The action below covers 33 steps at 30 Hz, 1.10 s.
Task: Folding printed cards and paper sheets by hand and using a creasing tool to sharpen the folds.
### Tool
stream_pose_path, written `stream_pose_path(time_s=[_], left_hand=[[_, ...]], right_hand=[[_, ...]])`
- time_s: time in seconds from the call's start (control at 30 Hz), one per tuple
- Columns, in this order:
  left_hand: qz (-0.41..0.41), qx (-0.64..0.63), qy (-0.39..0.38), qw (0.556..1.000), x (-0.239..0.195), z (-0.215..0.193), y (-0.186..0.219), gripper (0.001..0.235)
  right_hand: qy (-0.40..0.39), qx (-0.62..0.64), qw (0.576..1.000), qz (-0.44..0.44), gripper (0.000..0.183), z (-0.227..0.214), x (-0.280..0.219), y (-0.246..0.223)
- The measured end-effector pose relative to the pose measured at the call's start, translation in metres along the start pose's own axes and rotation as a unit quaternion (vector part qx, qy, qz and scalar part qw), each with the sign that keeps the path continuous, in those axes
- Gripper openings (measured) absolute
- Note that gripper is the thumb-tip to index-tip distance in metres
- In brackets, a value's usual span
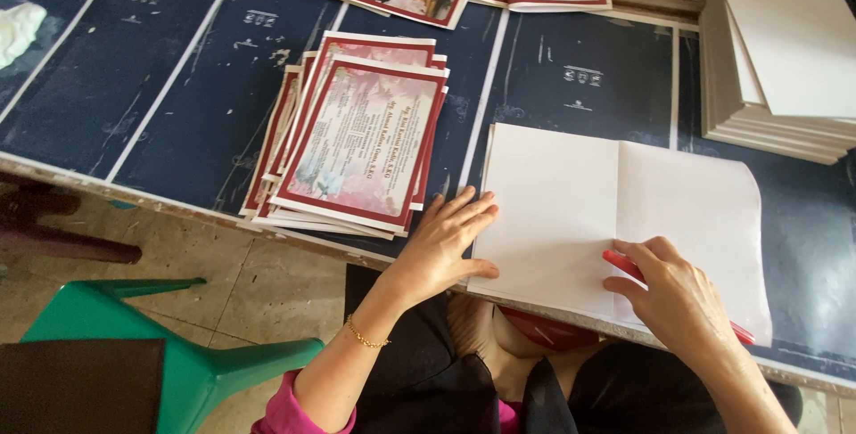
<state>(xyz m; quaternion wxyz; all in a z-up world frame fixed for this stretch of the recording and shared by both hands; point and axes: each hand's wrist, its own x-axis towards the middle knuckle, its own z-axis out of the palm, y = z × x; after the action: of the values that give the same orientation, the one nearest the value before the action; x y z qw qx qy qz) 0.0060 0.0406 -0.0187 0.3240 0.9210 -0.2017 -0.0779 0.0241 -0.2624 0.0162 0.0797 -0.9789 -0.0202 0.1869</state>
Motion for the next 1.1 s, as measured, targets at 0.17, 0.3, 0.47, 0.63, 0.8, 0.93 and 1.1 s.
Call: stream_pose_path(time_s=[0.17, 0.3, 0.47, 0.63, 0.8, 0.93, 1.1], left_hand=[[0.017, 0.000, 0.016, 1.000, 0.000, 0.004, -0.003, 0.085], [0.015, 0.014, 0.016, 1.000, 0.000, 0.006, -0.004, 0.086], [0.022, 0.032, 0.012, 0.999, -0.001, 0.006, -0.004, 0.088], [0.020, 0.014, 0.023, 0.999, -0.002, 0.002, -0.003, 0.085], [0.004, 0.037, 0.019, 0.999, 0.018, 0.000, -0.004, 0.081], [0.010, 0.043, 0.024, 0.999, 0.036, 0.002, -0.011, 0.080], [0.003, 0.042, 0.047, 0.998, 0.045, 0.007, -0.015, 0.078]], right_hand=[[-0.016, -0.016, 1.000, 0.001, 0.046, -0.005, 0.000, -0.004], [-0.023, -0.011, 1.000, 0.005, 0.044, -0.009, -0.003, -0.007], [0.028, -0.011, 0.997, -0.068, 0.044, 0.016, 0.017, 0.027], [0.184, 0.072, 0.979, 0.052, 0.025, 0.000, 0.057, 0.141], [0.164, 0.331, 0.926, 0.084, 0.061, -0.002, 0.059, 0.197], [0.028, 0.675, 0.720, -0.162, 0.028, 0.002, 0.073, 0.185], [0.016, 0.506, 0.861, -0.051, 0.044, -0.029, 0.028, 0.021]])
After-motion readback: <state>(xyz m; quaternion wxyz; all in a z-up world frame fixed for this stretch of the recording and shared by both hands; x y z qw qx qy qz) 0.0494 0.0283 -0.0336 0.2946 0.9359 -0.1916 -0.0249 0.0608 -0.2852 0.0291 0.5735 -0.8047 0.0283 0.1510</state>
